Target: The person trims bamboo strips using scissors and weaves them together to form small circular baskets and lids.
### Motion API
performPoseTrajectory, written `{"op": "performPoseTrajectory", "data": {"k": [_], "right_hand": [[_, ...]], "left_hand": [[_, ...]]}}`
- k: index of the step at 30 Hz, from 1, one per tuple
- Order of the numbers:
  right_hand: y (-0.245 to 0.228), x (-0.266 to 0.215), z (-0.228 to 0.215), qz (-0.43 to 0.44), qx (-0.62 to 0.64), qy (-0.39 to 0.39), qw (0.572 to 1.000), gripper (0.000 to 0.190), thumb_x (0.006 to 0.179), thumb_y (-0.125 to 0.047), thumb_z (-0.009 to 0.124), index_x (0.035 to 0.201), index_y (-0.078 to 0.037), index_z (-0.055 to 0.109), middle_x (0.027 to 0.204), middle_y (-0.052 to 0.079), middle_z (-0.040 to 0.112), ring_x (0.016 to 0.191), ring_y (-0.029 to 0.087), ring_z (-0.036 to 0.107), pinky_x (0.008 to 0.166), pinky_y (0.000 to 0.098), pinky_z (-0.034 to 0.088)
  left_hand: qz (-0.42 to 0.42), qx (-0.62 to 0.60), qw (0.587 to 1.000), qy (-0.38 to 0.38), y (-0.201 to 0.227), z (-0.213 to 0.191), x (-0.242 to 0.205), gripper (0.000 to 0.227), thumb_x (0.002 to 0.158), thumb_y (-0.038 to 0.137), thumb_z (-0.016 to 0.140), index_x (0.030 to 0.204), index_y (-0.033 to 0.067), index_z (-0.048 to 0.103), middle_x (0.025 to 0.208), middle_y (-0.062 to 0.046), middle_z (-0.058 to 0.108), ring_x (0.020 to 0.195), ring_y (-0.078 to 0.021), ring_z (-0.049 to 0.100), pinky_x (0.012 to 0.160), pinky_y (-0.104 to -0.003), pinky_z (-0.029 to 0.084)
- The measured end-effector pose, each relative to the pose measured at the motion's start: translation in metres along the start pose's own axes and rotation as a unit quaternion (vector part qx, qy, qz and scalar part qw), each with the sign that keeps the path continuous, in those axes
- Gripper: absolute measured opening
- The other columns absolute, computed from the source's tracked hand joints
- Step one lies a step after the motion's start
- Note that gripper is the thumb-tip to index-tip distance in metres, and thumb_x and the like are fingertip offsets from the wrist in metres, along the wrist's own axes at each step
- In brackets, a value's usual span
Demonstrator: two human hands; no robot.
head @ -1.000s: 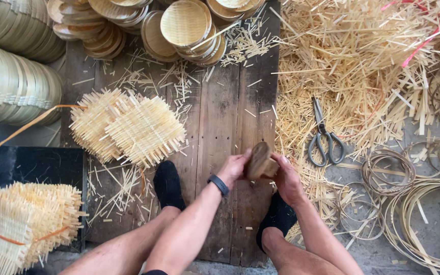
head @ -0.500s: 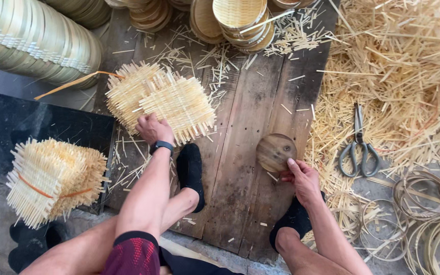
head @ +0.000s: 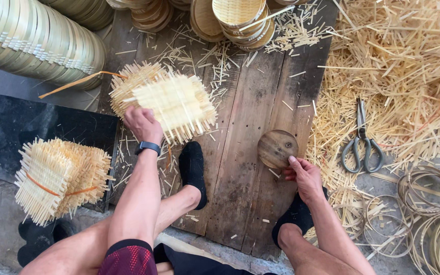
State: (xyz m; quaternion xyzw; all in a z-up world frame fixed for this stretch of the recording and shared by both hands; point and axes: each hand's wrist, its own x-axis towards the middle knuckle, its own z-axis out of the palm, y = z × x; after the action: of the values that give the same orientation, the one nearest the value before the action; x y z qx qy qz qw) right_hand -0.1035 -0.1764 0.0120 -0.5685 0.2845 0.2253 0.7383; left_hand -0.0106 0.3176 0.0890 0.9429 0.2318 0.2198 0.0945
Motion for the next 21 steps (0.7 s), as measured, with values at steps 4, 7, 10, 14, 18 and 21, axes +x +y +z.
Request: {"op": "performPoseTrajectory", "data": {"k": [4, 7, 10, 14, 18, 21], "right_hand": [[-0.005, 0.001, -0.005, -0.017, -0.002, 0.009, 1.000, 0.034, 0.098, -0.032, 0.066, 0.110, 0.000, 0.070, 0.087, 0.008, 0.070, 0.073, 0.015, 0.065, 0.064, 0.0300, 0.055], [-0.022, -0.010, -0.002, -0.062, -0.052, 0.065, 0.995, 0.036, 0.104, -0.033, 0.065, 0.112, 0.001, 0.071, 0.089, 0.009, 0.068, 0.073, 0.016, 0.060, 0.065, 0.0292, 0.051], [-0.051, -0.017, -0.002, -0.170, -0.048, 0.086, 0.980, 0.034, 0.102, -0.037, 0.058, 0.120, -0.009, 0.067, 0.103, -0.001, 0.071, 0.090, 0.008, 0.067, 0.072, 0.0234, 0.054], [-0.072, -0.020, -0.015, -0.058, 0.147, -0.081, 0.984, 0.037, 0.093, -0.041, 0.064, 0.105, -0.007, 0.071, 0.092, 0.003, 0.073, 0.079, 0.012, 0.067, 0.068, 0.0277, 0.056], [-0.056, -0.005, -0.015, -0.041, -0.042, -0.001, 0.998, 0.020, 0.089, -0.015, 0.080, 0.100, -0.002, 0.069, 0.085, 0.003, 0.069, 0.070, 0.008, 0.061, 0.061, 0.0239, 0.049], [-0.055, 0.001, -0.012, -0.025, -0.055, 0.025, 0.998, 0.017, 0.085, -0.008, 0.082, 0.096, -0.001, 0.071, 0.080, 0.004, 0.072, 0.064, 0.008, 0.062, 0.057, 0.0225, 0.050]], "left_hand": [[-0.048, -0.198, 0.976, 0.080, 0.039, -0.040, 0.019, 0.016, 0.105, 0.014, 0.061, 0.102, -0.0004, 0.056, 0.109, -0.012, 0.057, 0.099, -0.0254, 0.062, 0.089, -0.040, 0.053], [-0.008, -0.279, 0.960, 0.036, 0.082, -0.058, 0.017, 0.024, 0.109, 0.025, 0.061, 0.100, 0.0026, 0.061, 0.097, -0.009, 0.061, 0.085, -0.0210, 0.063, 0.075, -0.036, 0.054], [0.039, -0.343, 0.933, -0.098, 0.130, -0.048, -0.025, 0.025, 0.105, 0.028, 0.066, 0.100, 0.0038, 0.066, 0.090, -0.009, 0.070, 0.083, -0.0195, 0.065, 0.074, -0.035, 0.054], [0.103, -0.329, 0.898, -0.274, 0.182, -0.005, -0.118, 0.023, 0.101, 0.029, 0.066, 0.098, 0.0061, 0.068, 0.087, -0.005, 0.071, 0.080, -0.0160, 0.066, 0.071, -0.034, 0.053], [0.022, -0.382, 0.853, -0.355, 0.197, 0.028, -0.158, 0.023, 0.092, 0.015, 0.077, 0.106, 0.0041, 0.062, 0.095, -0.005, 0.067, 0.081, -0.0163, 0.067, 0.071, -0.031, 0.058], [-0.147, -0.427, 0.777, -0.438, 0.198, 0.040, -0.153, 0.053, 0.079, 0.006, 0.083, 0.120, 0.0033, 0.049, 0.099, -0.002, 0.065, 0.086, -0.0141, 0.070, 0.071, -0.029, 0.063]]}}
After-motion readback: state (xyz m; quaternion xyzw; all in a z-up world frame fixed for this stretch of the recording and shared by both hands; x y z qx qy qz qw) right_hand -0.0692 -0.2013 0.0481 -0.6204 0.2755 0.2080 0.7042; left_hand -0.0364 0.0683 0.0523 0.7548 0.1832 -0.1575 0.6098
